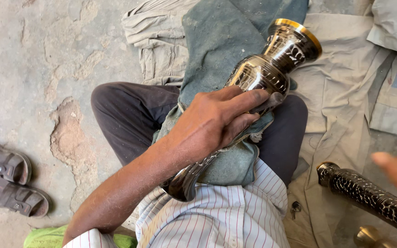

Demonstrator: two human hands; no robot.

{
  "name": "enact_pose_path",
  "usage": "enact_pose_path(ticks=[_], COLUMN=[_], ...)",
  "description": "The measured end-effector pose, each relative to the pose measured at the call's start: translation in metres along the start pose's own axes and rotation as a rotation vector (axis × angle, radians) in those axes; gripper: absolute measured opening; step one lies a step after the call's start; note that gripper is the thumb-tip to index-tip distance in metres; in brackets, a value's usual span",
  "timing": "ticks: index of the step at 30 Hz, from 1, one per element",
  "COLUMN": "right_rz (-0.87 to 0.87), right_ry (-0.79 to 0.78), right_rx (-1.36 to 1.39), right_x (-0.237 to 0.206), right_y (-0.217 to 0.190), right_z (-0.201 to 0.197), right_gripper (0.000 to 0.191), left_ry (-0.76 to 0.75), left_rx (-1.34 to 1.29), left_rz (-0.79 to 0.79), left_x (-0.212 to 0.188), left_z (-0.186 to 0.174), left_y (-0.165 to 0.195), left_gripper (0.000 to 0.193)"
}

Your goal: The person holds a metal vase on their lap and uses a hammer and chisel to create a decorative pattern on its surface. They repeatedly strike the chisel against the vase to form a textured design.

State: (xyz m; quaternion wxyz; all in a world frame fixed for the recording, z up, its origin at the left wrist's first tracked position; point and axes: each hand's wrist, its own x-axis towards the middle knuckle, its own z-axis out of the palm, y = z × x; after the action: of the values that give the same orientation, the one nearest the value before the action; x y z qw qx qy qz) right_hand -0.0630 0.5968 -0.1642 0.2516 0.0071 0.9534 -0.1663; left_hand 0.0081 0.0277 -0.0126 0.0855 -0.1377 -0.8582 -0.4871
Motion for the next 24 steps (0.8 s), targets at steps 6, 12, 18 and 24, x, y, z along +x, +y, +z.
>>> enact_pose_path(ticks=[6, 12, 18, 24], right_rz=[-0.252, -0.244, 0.187, 0.281], right_ry=[0.130, 0.196, -0.011, 0.077], right_rx=[-0.042, 0.097, 0.849, 1.098], right_x=[-0.025, -0.064, -0.048, -0.058], right_y=[-0.078, -0.195, -0.220, -0.211], right_z=[-0.027, -0.039, 0.064, 0.142], right_gripper=[0.038, 0.042, 0.042, 0.040], left_ry=[0.007, 0.244, 0.174, -0.223], left_rx=[0.045, -0.217, -0.204, 0.026], left_rz=[-0.007, -0.040, -0.080, 0.112], left_x=[0.002, -0.024, -0.073, -0.135], left_z=[-0.001, -0.019, -0.021, 0.001], left_y=[0.006, 0.030, 0.003, 0.015], left_gripper=[0.032, 0.032, 0.018, 0.035])
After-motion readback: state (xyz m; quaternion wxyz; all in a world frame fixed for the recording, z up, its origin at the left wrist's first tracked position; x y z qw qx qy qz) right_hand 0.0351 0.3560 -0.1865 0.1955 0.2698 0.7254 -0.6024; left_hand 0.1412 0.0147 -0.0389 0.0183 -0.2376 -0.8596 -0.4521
